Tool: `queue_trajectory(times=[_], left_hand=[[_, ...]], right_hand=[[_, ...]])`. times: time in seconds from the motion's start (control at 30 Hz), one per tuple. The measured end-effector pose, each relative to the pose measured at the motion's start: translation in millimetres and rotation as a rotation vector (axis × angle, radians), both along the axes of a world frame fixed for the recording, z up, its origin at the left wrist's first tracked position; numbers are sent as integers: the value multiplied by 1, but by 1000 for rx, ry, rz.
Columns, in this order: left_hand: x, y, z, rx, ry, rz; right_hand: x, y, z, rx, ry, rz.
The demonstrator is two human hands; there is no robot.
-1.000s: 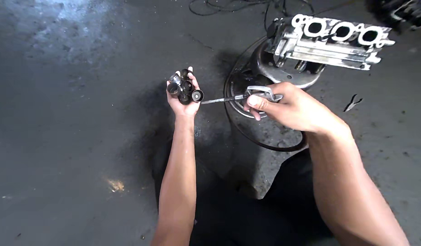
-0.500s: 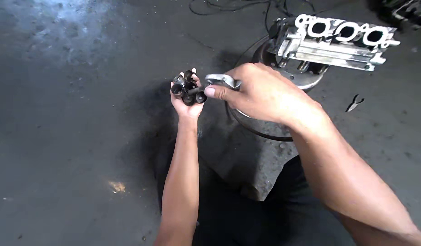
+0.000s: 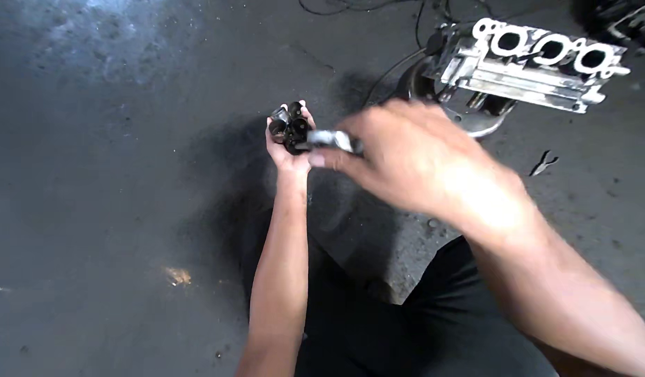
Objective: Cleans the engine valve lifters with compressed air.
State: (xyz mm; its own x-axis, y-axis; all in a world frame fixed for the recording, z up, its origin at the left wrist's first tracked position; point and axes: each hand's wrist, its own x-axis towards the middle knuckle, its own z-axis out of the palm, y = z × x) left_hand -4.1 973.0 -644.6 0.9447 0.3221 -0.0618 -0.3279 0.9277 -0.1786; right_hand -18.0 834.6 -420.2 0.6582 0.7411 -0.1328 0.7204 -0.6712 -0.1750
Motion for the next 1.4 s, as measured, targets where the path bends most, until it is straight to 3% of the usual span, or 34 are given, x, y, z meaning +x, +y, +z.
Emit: queue_trajectory(times=[0.07,0.3,1.4], left_hand=[[4,4,-2,-14,104,-9],[8,10,-6,-13,108,8],[7,9,-4,-14,81,-45]], right_hand=[[-24,-15,-18,11,-74,5],[-46,-28,-62,98,-142,-17],[-48,-10,-80,24,-214,34]])
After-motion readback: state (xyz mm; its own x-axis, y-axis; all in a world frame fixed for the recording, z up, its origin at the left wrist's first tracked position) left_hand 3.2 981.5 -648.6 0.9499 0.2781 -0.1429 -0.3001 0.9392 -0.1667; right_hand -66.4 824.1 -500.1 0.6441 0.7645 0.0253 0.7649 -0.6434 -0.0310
